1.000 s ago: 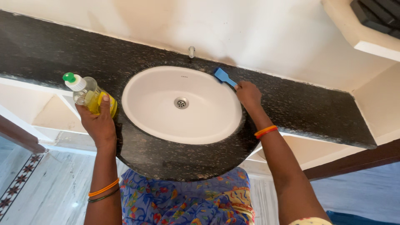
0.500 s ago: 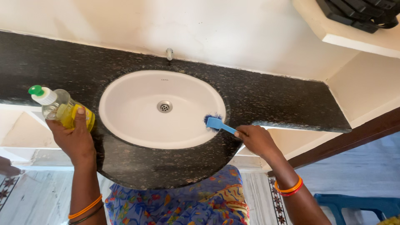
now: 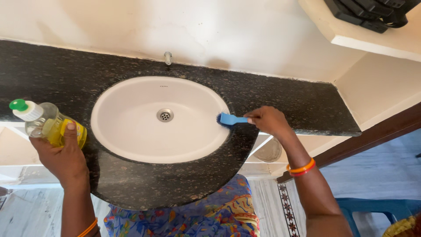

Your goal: The person scrubs a white bathroom sink with a blue brush while holding a bottle of yellow liquid soap. They repeatedly apply soap to the brush and scrub the sink basin and surrounding countertop.

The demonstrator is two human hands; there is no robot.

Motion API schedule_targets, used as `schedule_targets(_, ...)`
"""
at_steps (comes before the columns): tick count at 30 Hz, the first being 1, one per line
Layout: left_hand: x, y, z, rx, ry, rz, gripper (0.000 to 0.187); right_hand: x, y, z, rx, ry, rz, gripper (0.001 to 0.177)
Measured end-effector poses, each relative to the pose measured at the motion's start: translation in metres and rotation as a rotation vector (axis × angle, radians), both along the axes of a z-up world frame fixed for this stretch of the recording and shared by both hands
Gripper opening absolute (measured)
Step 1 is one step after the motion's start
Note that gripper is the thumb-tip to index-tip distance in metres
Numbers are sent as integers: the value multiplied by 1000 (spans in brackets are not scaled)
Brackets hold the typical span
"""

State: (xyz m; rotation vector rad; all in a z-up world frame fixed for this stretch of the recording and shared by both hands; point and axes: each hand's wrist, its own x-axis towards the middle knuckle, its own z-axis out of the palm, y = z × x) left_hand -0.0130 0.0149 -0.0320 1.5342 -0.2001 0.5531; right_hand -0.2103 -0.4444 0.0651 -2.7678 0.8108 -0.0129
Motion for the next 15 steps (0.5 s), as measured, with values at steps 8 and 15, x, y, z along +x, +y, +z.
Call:
schedule_targets(8,1,-4,8,-14,24,-13,53,112,-48,-13,-237,-135,146,26)
schedule_targets(15,-2,-4,9,2,20,-19,51,94,-49,-8,-196,-132,291,27)
